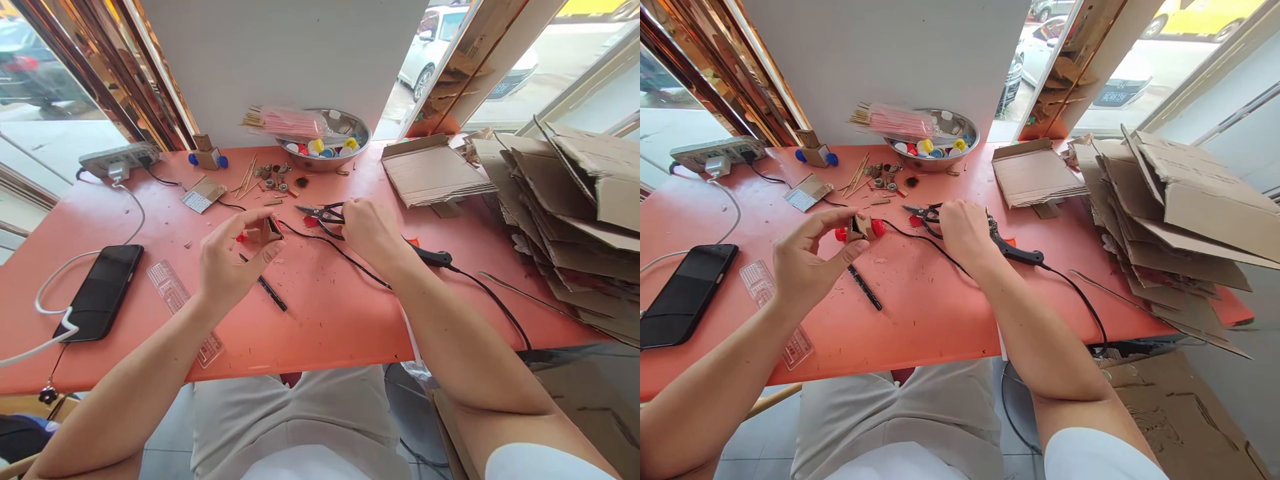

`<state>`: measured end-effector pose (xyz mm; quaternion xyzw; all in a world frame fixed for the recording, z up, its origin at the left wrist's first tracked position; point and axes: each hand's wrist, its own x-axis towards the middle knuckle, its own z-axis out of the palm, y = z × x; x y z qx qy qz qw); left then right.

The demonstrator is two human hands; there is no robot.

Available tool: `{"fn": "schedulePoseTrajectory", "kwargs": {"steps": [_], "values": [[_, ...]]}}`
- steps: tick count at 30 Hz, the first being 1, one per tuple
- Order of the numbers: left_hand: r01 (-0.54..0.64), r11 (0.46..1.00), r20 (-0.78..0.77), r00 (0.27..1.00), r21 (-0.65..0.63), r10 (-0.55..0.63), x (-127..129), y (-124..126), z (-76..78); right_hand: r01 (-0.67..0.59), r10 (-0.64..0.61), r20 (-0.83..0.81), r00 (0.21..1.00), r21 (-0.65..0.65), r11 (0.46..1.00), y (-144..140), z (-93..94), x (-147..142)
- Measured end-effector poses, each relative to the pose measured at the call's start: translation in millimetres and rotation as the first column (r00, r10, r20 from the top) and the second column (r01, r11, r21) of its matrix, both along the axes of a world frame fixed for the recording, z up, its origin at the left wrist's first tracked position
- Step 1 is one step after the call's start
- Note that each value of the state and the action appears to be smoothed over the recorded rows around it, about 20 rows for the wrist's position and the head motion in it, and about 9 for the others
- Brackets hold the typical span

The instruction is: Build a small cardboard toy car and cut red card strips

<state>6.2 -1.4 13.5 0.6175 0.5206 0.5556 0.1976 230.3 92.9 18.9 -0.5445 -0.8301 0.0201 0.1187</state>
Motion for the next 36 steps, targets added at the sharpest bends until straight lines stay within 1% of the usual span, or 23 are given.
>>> {"fn": "schedulePoseTrajectory", "kwargs": {"steps": [3, 5, 6, 8, 10, 11, 13, 16, 18, 22, 26, 29, 33, 36], "values": [[-0.008, 1.0, 0.051, 0.999, -0.013, 0.009, 0.4, 0.7, 0.4, 0.074, -0.076, -0.079, 0.994, -0.028, 0.997, -3.2, 6.7, -2.3], [-0.009, 0.999, 0.111, 0.994, -0.044, 0.014, -0.4, 1.9, 0.7, 0.071, -0.072, -0.161, 0.984, -0.017, 0.997, -6.2, 9.3, -5.7], [-0.003, 0.998, 0.147, 0.989, -0.059, 0.012, -1.1, 2.6, 1.0, 0.035, -0.037, -0.215, 0.976, -0.017, 0.999, -8.7, 10.4, -7.6], [0.015, 0.997, 0.216, 0.976, -0.08, 0.002, -2.7, 4.1, 1.7, -0.112, 0.091, -0.329, 0.94, -0.047, 0.993, -17.1, 12.8, -12.1], [0.021, 0.996, 0.258, 0.966, -0.082, 0.0, -4.1, 5.6, 2.4, -0.258, 0.199, -0.375, 0.906, -0.113, 0.96, -30.0, 16.4, -16.9], [0.016, 0.997, 0.269, 0.963, -0.077, 0.006, -4.6, 6.2, 2.7, -0.299, 0.234, -0.351, 0.907, -0.145, 0.943, -37.3, 18.7, -19.4], [-0.01, 0.998, 0.273, 0.962, -0.065, 0.027, -5.0, 7.0, 3.4, -0.311, 0.27, -0.224, 0.936, -0.174, 0.934, -50.8, 23.8, -24.1], [-0.031, 0.998, 0.273, 0.961, -0.045, 0.042, -4.6, 6.6, 5.2, -0.276, 0.276, -0.018, 0.961, -0.154, 0.949, -61.7, 30.4, -30.1], [-0.029, 0.999, 0.275, 0.961, -0.041, 0.039, -4.2, 5.5, 6.9, -0.248, 0.258, 0.055, 0.964, -0.144, 0.958, -62.3, 32.6, -33.5], [-0.026, 0.997, 0.258, 0.965, -0.066, 0.042, -4.5, 4.2, 8.9, -0.231, 0.245, 0.109, 0.963, -0.122, 0.965, -59.2, 32.5, -38.4], [-0.021, 0.999, 0.258, 0.966, -0.05, 0.034, -6.5, 6.3, 7.3, -0.255, 0.259, 0.112, 0.959, -0.05, 0.966, -60.4, 31.0, -40.4], [-0.02, 0.999, 0.26, 0.965, -0.048, 0.032, -8.1, 8.2, 6.3, -0.236, 0.238, 0.142, 0.961, -0.031, 0.971, -62.1, 31.1, -40.7], [-0.034, 0.998, 0.309, 0.95, -0.058, 0.05, -7.9, 9.3, 7.8, -0.239, 0.235, 0.217, 0.947, -0.01, 0.971, -63.0, 31.2, -40.0], [-0.012, 0.997, 0.358, 0.933, -0.075, 0.039, -6.0, 9.9, 9.9, -0.254, 0.238, 0.227, 0.944, 0.044, 0.966, -63.4, 28.7, -39.4]]}}
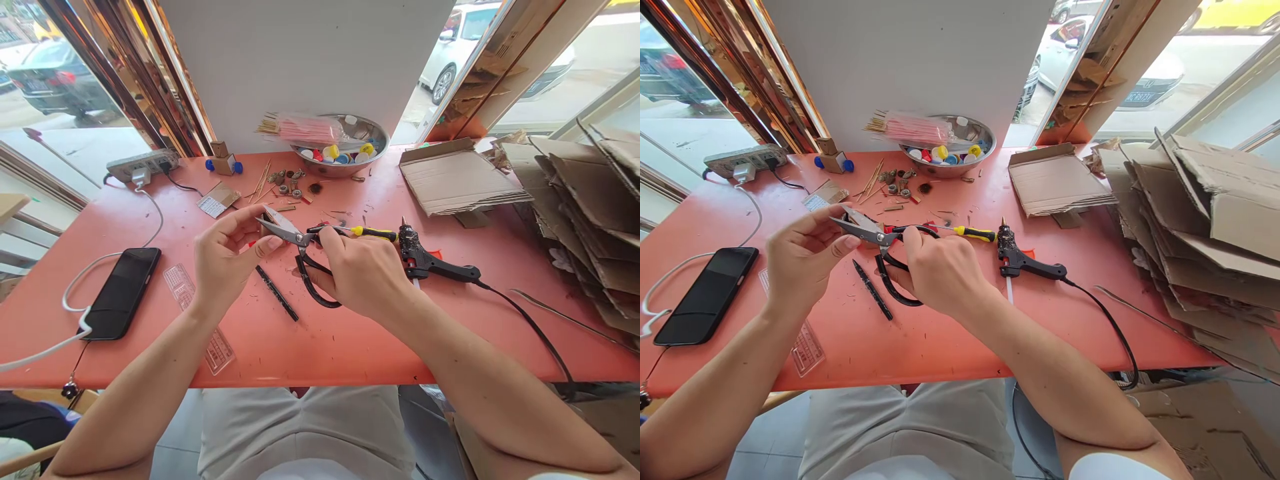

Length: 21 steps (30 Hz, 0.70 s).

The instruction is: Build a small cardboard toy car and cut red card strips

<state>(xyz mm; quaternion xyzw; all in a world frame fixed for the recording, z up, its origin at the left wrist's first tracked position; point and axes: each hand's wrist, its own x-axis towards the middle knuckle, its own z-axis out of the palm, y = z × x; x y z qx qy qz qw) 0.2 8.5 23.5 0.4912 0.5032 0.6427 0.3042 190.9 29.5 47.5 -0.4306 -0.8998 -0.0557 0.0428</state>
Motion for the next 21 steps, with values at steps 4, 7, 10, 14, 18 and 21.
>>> {"fn": "schedulePoseTrajectory", "kwargs": {"steps": [4, 7, 10, 14, 18, 21], "values": [[0.026, 1.0, 0.046, 0.999, 0.007, -0.026, 1.3, 0.5, 1.1, -0.004, 0.006, -0.024, 1.0, 0.064, 0.998, -0.3, -5.0, 0.6], [0.031, 0.999, 0.037, 0.999, 0.006, -0.031, -0.3, 0.5, 0.3, -0.009, 0.011, -0.036, 0.999, 0.076, 0.997, -0.4, -6.8, 1.2], [0.038, 0.999, 0.013, 0.999, -0.005, -0.038, -2.1, 0.1, -0.3, -0.023, 0.028, -0.054, 0.998, 0.092, 0.996, -0.8, -6.9, 1.0], [0.059, 0.998, 0.01, 0.998, -0.017, -0.059, -1.7, -0.6, 0.8, -0.019, 0.026, -0.066, 0.998, 0.107, 0.994, -1.9, -7.6, -1.1], [0.067, 0.998, 0.037, 0.997, 0.002, -0.067, -0.8, -0.5, 1.5, -0.008, 0.012, -0.095, 0.995, 0.046, 0.999, 0.9, -9.4, -0.5], [0.053, 0.999, 0.035, 0.998, 0.005, -0.053, -1.9, 0.4, 1.1, 0.023, -0.033, -0.182, 0.983, -0.054, 0.998, 8.3, -5.8, 4.9]]}}
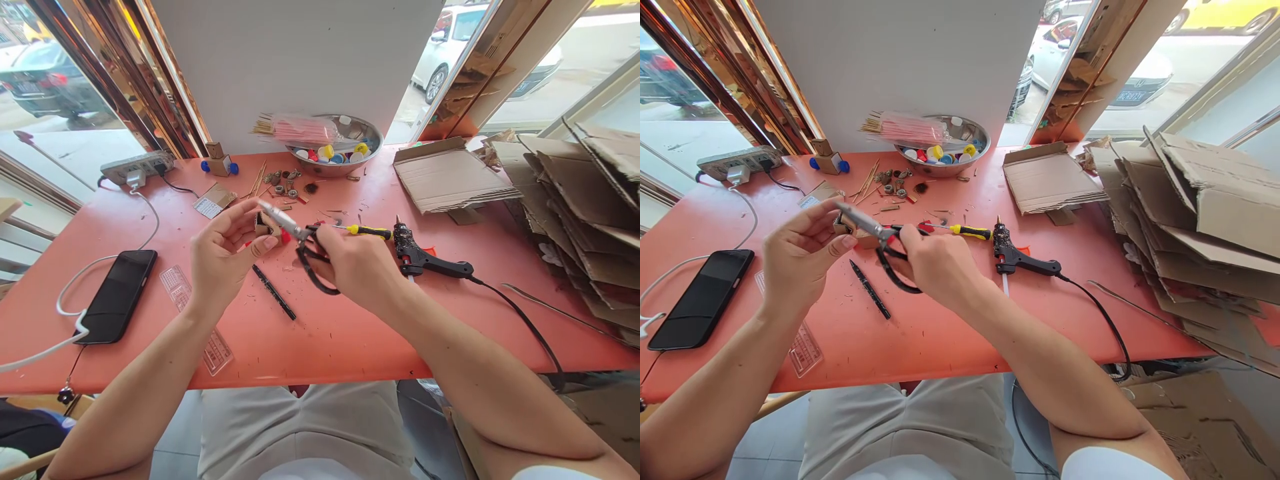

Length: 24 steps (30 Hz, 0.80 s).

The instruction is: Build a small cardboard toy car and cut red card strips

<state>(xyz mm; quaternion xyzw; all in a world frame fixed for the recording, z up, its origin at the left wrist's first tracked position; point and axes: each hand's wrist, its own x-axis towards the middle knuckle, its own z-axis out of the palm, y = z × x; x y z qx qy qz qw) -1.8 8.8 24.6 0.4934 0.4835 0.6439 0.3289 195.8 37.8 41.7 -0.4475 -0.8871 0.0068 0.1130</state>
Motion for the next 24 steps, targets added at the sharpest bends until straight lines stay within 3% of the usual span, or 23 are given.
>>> {"fn": "schedulePoseTrajectory", "kwargs": {"steps": [3, 7, 10, 12, 14, 16, 17, 20, 22, 24], "values": [[0.002, 1.0, 0.005, 1.0, 0.005, -0.002, -0.4, -0.4, 0.8, 0.163, -0.169, -0.067, 0.983, -0.089, 0.983, 10.2, 9.7, 6.2], [0.082, 0.996, 0.054, 0.995, -0.015, -0.081, 3.0, -3.8, 4.5, 0.434, -0.433, 0.057, 0.9, -0.211, 0.876, 22.6, 19.6, 9.7], [0.165, 0.984, 0.127, 0.98, -0.07, -0.155, 6.6, -6.5, 6.0, 0.496, -0.485, 0.108, 0.868, -0.23, 0.837, 28.7, 17.4, 12.5], [0.227, 0.966, 0.165, 0.964, -0.119, -0.207, 8.1, -7.7, 5.4, 0.481, -0.474, 0.086, 0.876, -0.215, 0.85, 30.1, 12.6, 16.0], [0.274, 0.95, 0.186, 0.951, -0.149, -0.246, 8.7, -8.3, 3.7, 0.354, -0.366, -0.044, 0.93, -0.164, 0.921, 28.6, 7.0, 19.5], [0.308, 0.937, 0.19, 0.942, -0.167, -0.276, 8.4, -8.6, 1.7, 0.08, -0.09, -0.253, 0.963, -0.051, 0.995, 24.7, 1.2, 21.3], [0.324, 0.93, 0.189, 0.938, -0.175, -0.291, 8.1, -8.8, 0.7, -0.079, 0.085, -0.348, 0.934, 0.031, 0.996, 22.2, -1.8, 21.2], [0.372, 0.904, 0.183, 0.924, -0.213, -0.337, 7.3, -9.3, -1.3, -0.394, 0.474, -0.471, 0.744, 0.264, 0.881, 16.0, -10.3, 17.6], [0.397, 0.887, 0.172, 0.915, -0.237, -0.364, 7.0, -9.6, -1.7, -0.443, 0.571, -0.473, 0.671, 0.362, 0.82, 13.9, -14.5, 14.8], [0.414, 0.876, 0.158, 0.909, -0.249, -0.385, 7.4, -9.8, -1.5, -0.437, 0.585, -0.463, 0.666, 0.393, 0.809, 13.1, -16.6, 13.3]]}}
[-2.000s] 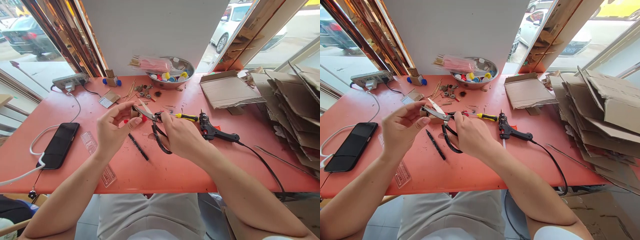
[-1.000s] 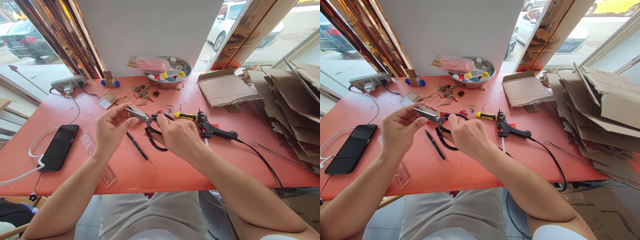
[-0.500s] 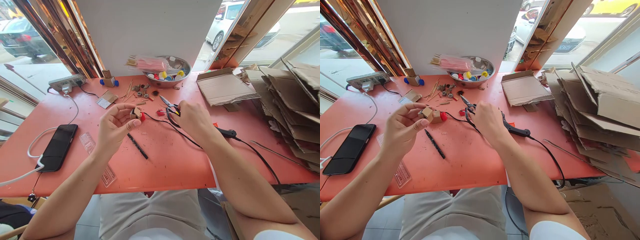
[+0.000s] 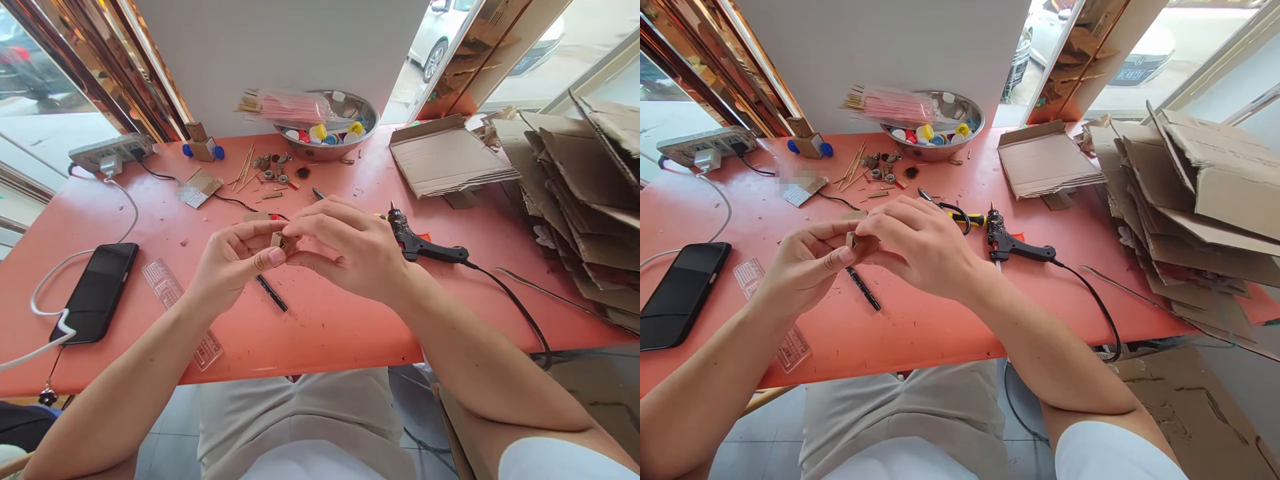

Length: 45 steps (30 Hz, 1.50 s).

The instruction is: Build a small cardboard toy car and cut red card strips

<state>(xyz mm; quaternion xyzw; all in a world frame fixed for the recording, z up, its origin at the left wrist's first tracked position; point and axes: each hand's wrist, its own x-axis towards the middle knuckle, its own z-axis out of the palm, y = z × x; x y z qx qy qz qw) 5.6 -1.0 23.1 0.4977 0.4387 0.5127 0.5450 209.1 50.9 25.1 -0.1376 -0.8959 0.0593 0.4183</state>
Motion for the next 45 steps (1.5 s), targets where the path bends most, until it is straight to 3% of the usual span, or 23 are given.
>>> {"fn": "schedulePoseTrajectory", "kwargs": {"steps": [11, 22, 26, 34, 38, 45], "values": [[0.016, 1.0, -0.044, 0.999, 0.003, -0.016, 4.5, -0.8, 1.5, 0.055, -0.056, 0.098, 0.994, 0.016, 0.998, -3.2, 3.0, 1.8], [0.024, 0.998, -0.057, 0.998, 0.05, -0.021, 5.7, -5.0, 4.7, 0.056, -0.043, 0.074, 0.996, -0.184, 0.981, -7.8, 8.0, 1.4], [0.043, 0.991, -0.112, 0.993, 0.13, -0.029, 4.9, -9.0, 8.0, 0.045, -0.032, 0.08, 0.996, -0.171, 0.984, -8.3, 12.2, 4.7], [0.064, 0.936, -0.353, 0.933, 0.347, 0.067, 2.2, -10.4, 8.4, 0.074, -0.064, 0.083, 0.994, -0.117, 0.99, -10.6, 13.9, 5.6], [0.1, 0.926, -0.373, 0.927, 0.365, 0.046, 1.7, -8.0, 5.2, 0.107, -0.101, 0.082, 0.992, -0.08, 0.991, -13.4, 13.6, 4.4], [0.007, 0.943, -0.369, 0.921, 0.331, 0.123, 0.1, -8.3, -1.3, 0.153, -0.149, 0.15, 0.977, -0.018, 0.988, -18.2, 17.2, 4.5]]}}
